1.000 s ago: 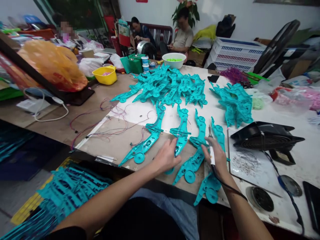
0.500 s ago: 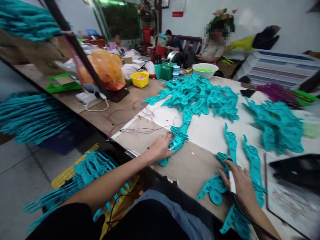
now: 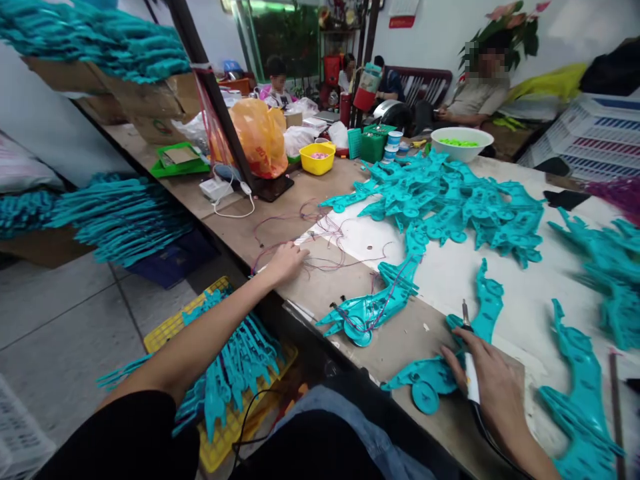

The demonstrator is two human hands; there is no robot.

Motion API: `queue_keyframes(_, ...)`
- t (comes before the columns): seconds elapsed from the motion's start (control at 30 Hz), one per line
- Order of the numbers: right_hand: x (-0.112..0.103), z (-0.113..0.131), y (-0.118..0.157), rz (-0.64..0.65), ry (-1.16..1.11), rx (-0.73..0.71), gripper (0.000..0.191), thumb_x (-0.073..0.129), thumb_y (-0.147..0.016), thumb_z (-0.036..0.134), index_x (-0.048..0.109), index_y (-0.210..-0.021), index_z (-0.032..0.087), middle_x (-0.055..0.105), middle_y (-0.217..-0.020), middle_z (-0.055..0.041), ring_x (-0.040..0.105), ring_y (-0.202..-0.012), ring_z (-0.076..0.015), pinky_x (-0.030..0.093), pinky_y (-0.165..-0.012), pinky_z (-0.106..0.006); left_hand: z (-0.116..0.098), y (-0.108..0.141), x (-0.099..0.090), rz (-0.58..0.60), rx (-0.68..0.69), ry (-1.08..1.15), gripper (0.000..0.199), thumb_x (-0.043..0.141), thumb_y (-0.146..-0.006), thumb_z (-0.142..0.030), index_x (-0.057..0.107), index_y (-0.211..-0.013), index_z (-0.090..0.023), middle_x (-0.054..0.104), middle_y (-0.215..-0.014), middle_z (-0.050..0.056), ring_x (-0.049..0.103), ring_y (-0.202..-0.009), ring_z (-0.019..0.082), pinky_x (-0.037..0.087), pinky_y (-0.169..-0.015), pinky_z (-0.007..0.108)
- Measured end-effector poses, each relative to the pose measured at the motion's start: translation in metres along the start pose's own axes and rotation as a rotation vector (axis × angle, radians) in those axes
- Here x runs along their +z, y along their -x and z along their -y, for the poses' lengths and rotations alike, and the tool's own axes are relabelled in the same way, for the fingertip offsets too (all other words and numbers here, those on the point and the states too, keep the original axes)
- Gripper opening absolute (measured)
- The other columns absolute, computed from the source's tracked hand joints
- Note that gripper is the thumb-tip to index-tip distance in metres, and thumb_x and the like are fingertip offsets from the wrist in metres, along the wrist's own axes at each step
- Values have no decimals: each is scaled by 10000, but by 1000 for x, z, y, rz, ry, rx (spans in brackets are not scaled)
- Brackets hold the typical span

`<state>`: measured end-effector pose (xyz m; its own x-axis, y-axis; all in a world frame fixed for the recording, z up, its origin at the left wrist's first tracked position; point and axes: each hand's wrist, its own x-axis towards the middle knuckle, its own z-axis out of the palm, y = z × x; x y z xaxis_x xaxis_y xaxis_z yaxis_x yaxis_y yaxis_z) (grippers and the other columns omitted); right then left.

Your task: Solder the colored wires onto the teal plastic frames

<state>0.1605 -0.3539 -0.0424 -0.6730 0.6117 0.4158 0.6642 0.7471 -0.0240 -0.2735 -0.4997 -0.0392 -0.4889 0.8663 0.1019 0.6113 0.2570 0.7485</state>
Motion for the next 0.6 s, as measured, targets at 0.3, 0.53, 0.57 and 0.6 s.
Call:
queue_keyframes(0.3, 5, 10, 3, 9, -50, 81, 469, 353, -932, 573, 558, -1167, 223, 655, -1139, -113, 635, -1008, -317, 516, -760, -470, -90, -87, -39, 152, -60, 690, 199, 589, -870, -340, 632, -859, -146, 384, -473, -65, 240, -355, 52, 161, -402, 191)
queue_keyframes(0.53, -6, 25, 5, 18, -234, 129, 425, 425, -929, 532, 534, -1202, 225, 647, -1135, -111, 638, -1006, -290, 525, -808, -444, -179, -131, -88, 186, 187, 691, 322, 262, -977, -178, 522, -1036, 2, 437, -558, -103, 373, -463, -71, 207, -616, 126)
queue_keyframes(0.57, -9, 26, 5, -1, -277, 147, 420, 438, -927, 527, 534, -1202, 225, 644, -1138, -107, 639, -1008, -280, 526, -822, -431, -185, -134, -95, 183, 204, 605, 374, 202, -965, -161, 503, -1053, 44, 446, -583, -100, 395, -492, -83, 197, -637, 146)
queue_keyframes(0.6, -12, 26, 5, -23, -310, 163, 413, 449, -926, 522, 537, -1199, 225, 642, -1139, -105, 639, -1013, -272, 526, -837, -421, -189, -137, -102, 162, 210, 520, 421, 156, -949, -150, 489, -1061, 82, 447, -599, -95, 403, -508, -93, 181, -645, 163)
